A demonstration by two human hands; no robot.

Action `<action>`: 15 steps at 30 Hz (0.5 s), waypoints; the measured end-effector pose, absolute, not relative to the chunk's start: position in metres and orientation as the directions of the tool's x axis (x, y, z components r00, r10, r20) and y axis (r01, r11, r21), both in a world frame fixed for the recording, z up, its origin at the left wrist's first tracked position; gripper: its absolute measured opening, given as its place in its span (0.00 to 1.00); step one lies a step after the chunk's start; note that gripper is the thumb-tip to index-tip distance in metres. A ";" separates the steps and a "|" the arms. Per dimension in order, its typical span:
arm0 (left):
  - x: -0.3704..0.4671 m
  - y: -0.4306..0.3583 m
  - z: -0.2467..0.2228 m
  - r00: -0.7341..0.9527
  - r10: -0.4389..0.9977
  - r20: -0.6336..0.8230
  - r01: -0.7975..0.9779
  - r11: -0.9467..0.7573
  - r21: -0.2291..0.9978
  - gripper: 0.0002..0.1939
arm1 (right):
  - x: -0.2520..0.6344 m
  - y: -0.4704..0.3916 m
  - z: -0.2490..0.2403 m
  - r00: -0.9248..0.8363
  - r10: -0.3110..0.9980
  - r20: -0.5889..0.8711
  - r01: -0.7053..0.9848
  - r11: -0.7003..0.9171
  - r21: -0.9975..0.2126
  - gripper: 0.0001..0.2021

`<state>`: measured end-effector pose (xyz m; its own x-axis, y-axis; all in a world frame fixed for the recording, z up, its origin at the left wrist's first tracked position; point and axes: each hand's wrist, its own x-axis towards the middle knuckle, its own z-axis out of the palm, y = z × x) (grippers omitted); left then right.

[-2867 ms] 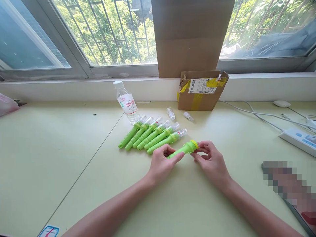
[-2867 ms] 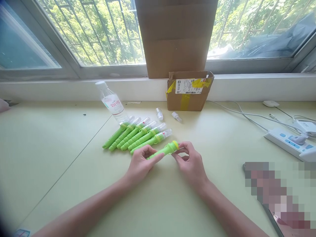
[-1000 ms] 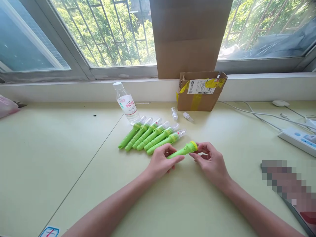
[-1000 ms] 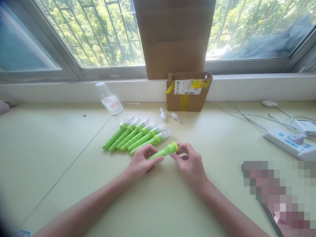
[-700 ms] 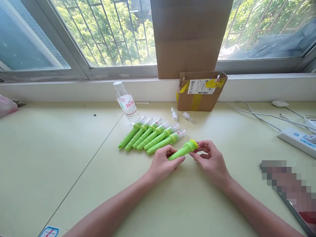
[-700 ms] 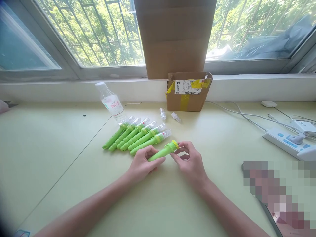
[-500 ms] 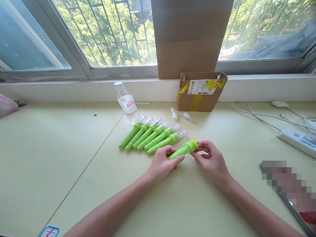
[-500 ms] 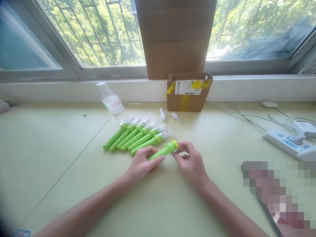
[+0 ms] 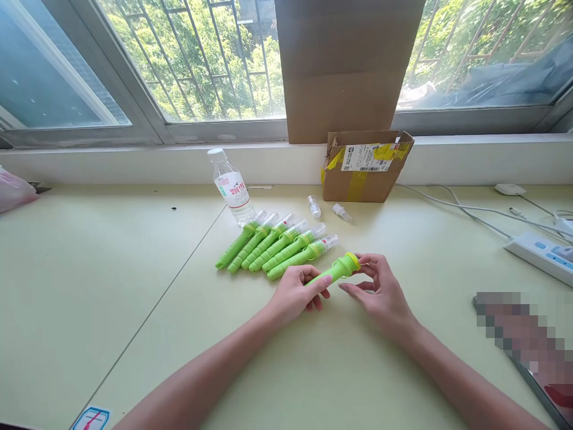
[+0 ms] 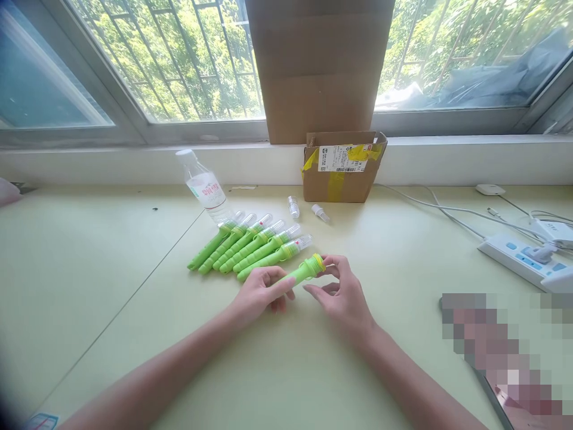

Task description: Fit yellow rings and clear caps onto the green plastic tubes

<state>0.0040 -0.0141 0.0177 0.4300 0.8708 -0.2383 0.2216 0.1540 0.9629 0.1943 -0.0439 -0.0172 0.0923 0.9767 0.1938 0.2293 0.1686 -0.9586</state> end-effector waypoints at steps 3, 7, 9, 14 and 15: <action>0.002 -0.011 0.016 0.481 0.840 -0.249 0.211 0.164 0.964 0.19 | 0.193 -0.044 -0.020 0.116 0.973 0.201 0.219 0.172 -0.960 0.16; 0.000 -0.008 0.015 0.533 0.809 -0.248 0.200 0.164 0.966 0.20 | 0.193 -0.044 -0.019 0.174 0.955 0.240 0.211 0.202 -0.956 0.12; 0.000 -0.008 0.015 0.549 0.798 -0.248 0.206 0.158 0.966 0.20 | 0.192 -0.045 -0.018 0.194 0.947 0.258 0.221 0.214 -0.952 0.11; 0.002 -0.010 0.018 0.502 0.827 -0.255 0.289 0.117 0.950 0.21 | 0.191 -0.046 -0.019 0.234 0.930 0.284 0.256 0.222 -0.941 0.11; 0.003 -0.012 0.018 0.480 0.842 -0.247 0.299 0.108 0.948 0.20 | 0.191 -0.047 -0.019 0.235 0.928 0.289 0.258 0.227 -0.939 0.10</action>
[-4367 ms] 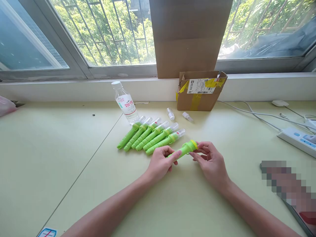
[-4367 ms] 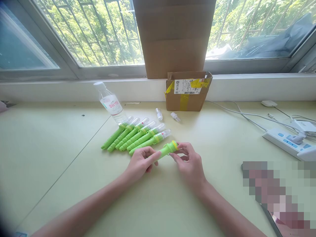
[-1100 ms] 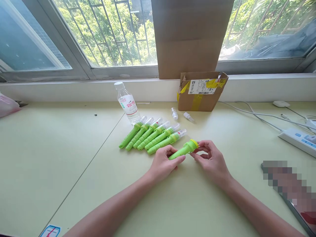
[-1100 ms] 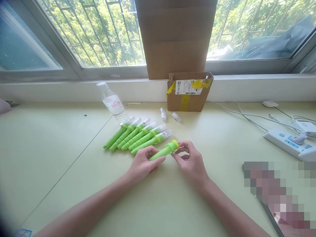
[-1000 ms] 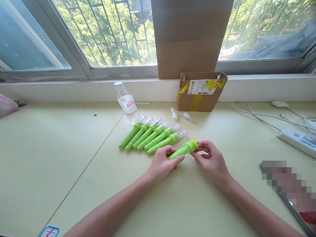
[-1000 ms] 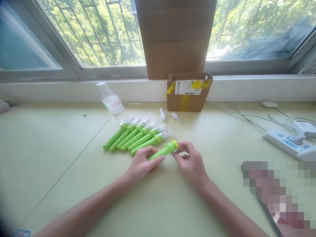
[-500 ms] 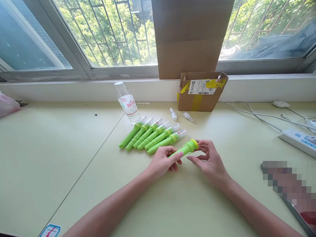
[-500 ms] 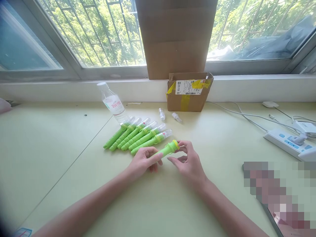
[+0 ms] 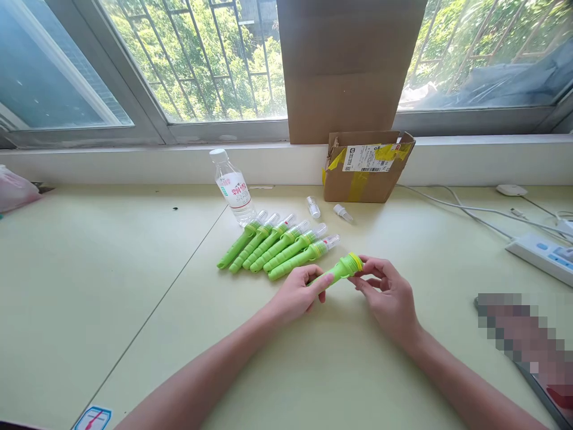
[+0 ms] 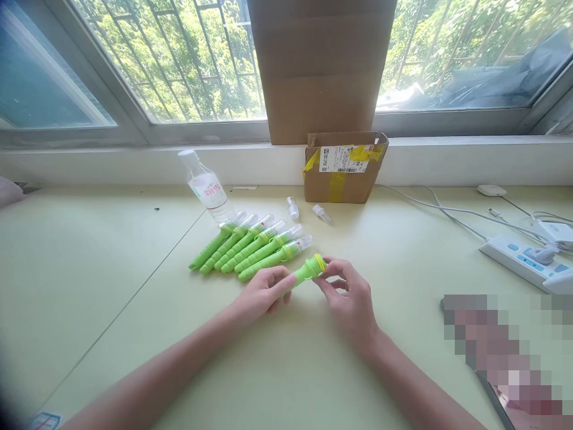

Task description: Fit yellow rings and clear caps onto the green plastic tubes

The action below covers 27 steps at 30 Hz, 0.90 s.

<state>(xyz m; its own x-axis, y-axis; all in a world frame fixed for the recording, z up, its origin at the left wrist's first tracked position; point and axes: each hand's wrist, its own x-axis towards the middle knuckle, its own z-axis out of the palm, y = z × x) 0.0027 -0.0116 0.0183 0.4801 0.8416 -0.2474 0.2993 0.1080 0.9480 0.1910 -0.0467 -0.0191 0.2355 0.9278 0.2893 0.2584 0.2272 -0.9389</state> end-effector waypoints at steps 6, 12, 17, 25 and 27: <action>0.006 -0.016 0.018 0.439 0.870 -0.223 0.261 0.114 0.959 0.18 | 0.189 -0.049 -0.020 0.221 0.918 0.331 0.271 0.268 -0.925 0.09; 0.006 -0.016 0.014 0.451 0.873 -0.189 0.236 0.087 0.968 0.14 | 0.189 -0.049 -0.019 0.200 0.917 0.344 0.301 0.276 -0.913 0.08; 0.006 -0.017 0.015 0.487 0.860 -0.155 0.254 0.030 0.967 0.13 | 0.190 -0.049 -0.018 0.202 0.917 0.344 0.321 0.270 -0.908 0.08; 0.004 -0.017 0.021 0.514 0.842 -0.163 0.305 -0.002 0.952 0.18 | 0.191 -0.047 -0.019 0.191 0.920 0.341 0.328 0.268 -0.906 0.09; 0.003 -0.017 0.021 0.524 0.835 -0.167 0.329 -0.018 0.944 0.21 | 0.191 -0.046 -0.019 0.187 0.923 0.336 0.331 0.263 -0.906 0.09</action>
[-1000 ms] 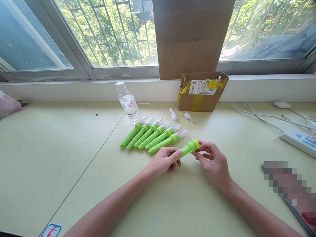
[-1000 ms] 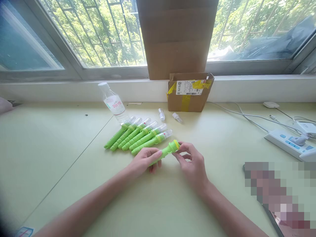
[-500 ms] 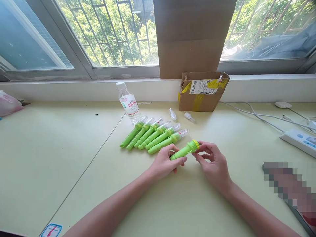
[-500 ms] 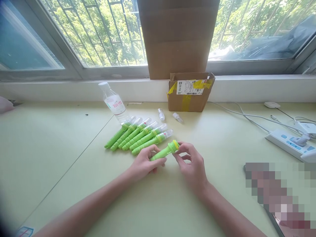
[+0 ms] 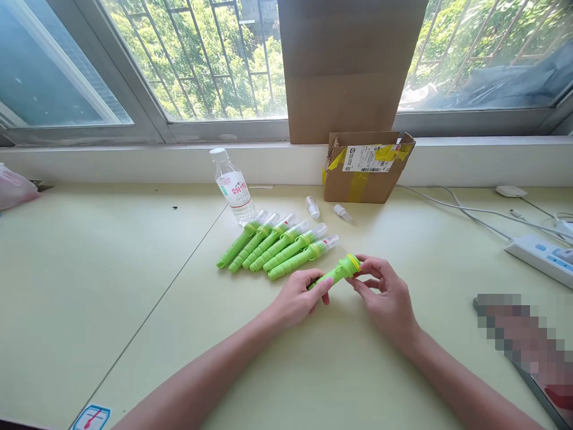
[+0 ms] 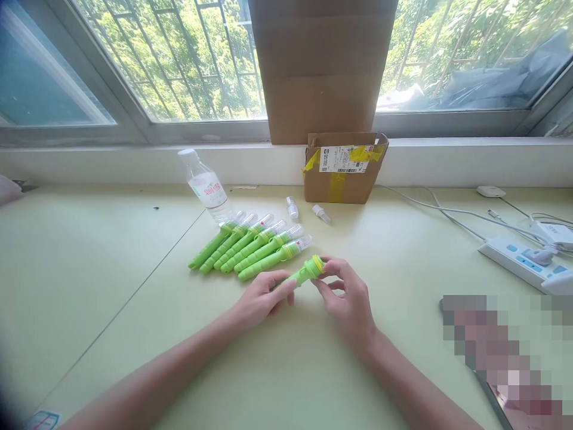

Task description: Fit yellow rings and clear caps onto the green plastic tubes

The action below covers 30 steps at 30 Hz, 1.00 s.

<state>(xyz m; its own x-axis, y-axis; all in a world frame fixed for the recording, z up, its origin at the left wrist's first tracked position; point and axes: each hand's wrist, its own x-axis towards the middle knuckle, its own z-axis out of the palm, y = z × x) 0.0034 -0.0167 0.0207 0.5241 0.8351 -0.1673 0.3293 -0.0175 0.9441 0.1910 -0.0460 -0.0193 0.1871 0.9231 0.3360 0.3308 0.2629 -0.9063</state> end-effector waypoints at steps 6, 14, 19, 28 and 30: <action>0.002 -0.015 0.018 0.512 0.838 -0.188 0.336 0.006 0.942 0.18 | 0.192 -0.045 -0.020 0.168 0.930 0.328 0.311 0.265 -0.913 0.09; 0.004 -0.016 0.017 0.463 0.860 -0.216 0.291 0.083 0.953 0.15 | 0.189 -0.048 -0.019 0.187 0.905 0.382 0.329 0.309 -0.892 0.09; 0.004 -0.015 0.016 0.470 0.862 -0.192 0.235 0.087 0.968 0.15 | 0.190 -0.048 -0.017 0.181 0.905 0.385 0.341 0.310 -0.888 0.09; 0.002 -0.014 0.017 0.510 0.838 -0.195 0.247 0.075 0.966 0.17 | 0.194 -0.045 -0.016 0.107 0.928 0.357 0.339 0.304 -0.890 0.11; 0.002 -0.015 0.018 0.524 0.827 -0.206 0.253 0.080 0.964 0.17 | 0.195 -0.045 -0.015 0.070 0.928 0.366 0.344 0.322 -0.882 0.12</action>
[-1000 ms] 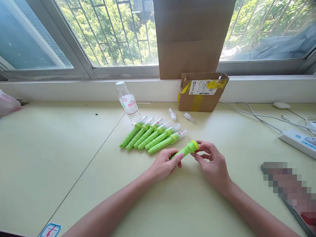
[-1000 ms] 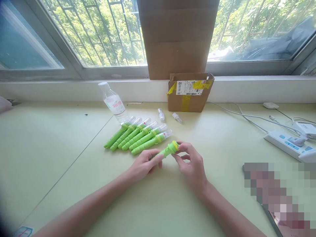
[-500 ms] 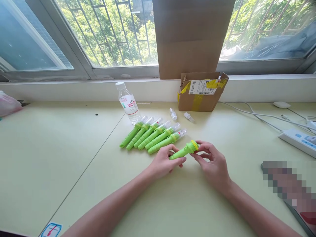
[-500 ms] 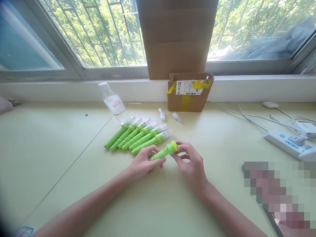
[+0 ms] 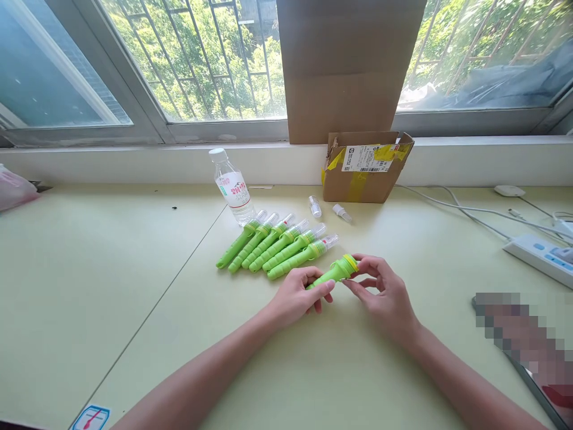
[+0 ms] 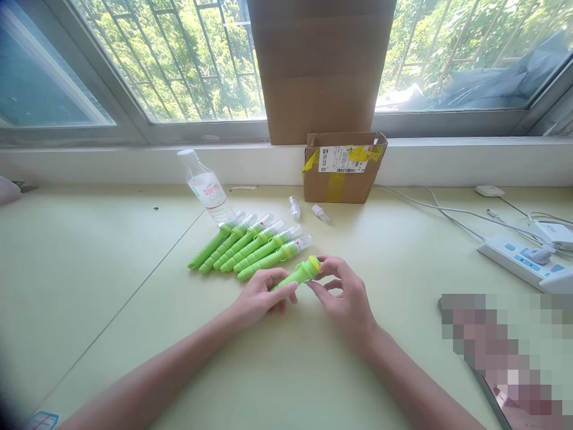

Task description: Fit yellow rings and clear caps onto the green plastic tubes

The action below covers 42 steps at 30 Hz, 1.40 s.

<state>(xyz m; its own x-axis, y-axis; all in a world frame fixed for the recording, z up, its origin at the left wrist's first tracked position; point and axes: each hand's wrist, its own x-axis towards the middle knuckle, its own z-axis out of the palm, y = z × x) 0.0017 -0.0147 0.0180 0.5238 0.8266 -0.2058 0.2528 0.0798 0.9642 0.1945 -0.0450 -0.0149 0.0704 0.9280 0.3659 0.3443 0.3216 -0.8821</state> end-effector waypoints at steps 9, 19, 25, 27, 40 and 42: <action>0.001 -0.014 0.021 0.573 0.782 -0.244 0.270 0.100 0.958 0.20 | 0.194 -0.046 -0.020 0.124 0.872 0.473 0.416 0.387 -0.823 0.07; 0.001 -0.015 0.024 0.561 0.794 -0.234 0.341 0.036 0.939 0.22 | 0.192 -0.046 -0.018 0.143 0.864 0.483 0.406 0.394 -0.825 0.05; 0.004 -0.018 0.025 0.494 0.845 -0.207 0.302 0.056 0.952 0.17 | 0.191 -0.049 -0.017 0.133 0.852 0.506 0.403 0.420 -0.813 0.05; 0.005 -0.019 0.023 0.483 0.852 -0.199 0.277 0.067 0.959 0.18 | 0.191 -0.049 -0.018 0.126 0.854 0.505 0.414 0.418 -0.809 0.05; 0.006 -0.020 0.017 0.524 0.829 -0.195 0.229 0.083 0.970 0.17 | 0.192 -0.049 -0.019 0.102 0.825 0.556 0.498 0.442 -0.746 0.07; 0.006 -0.021 0.017 0.531 0.825 -0.197 0.243 0.074 0.967 0.17 | 0.192 -0.049 -0.018 0.107 0.823 0.557 0.497 0.441 -0.747 0.06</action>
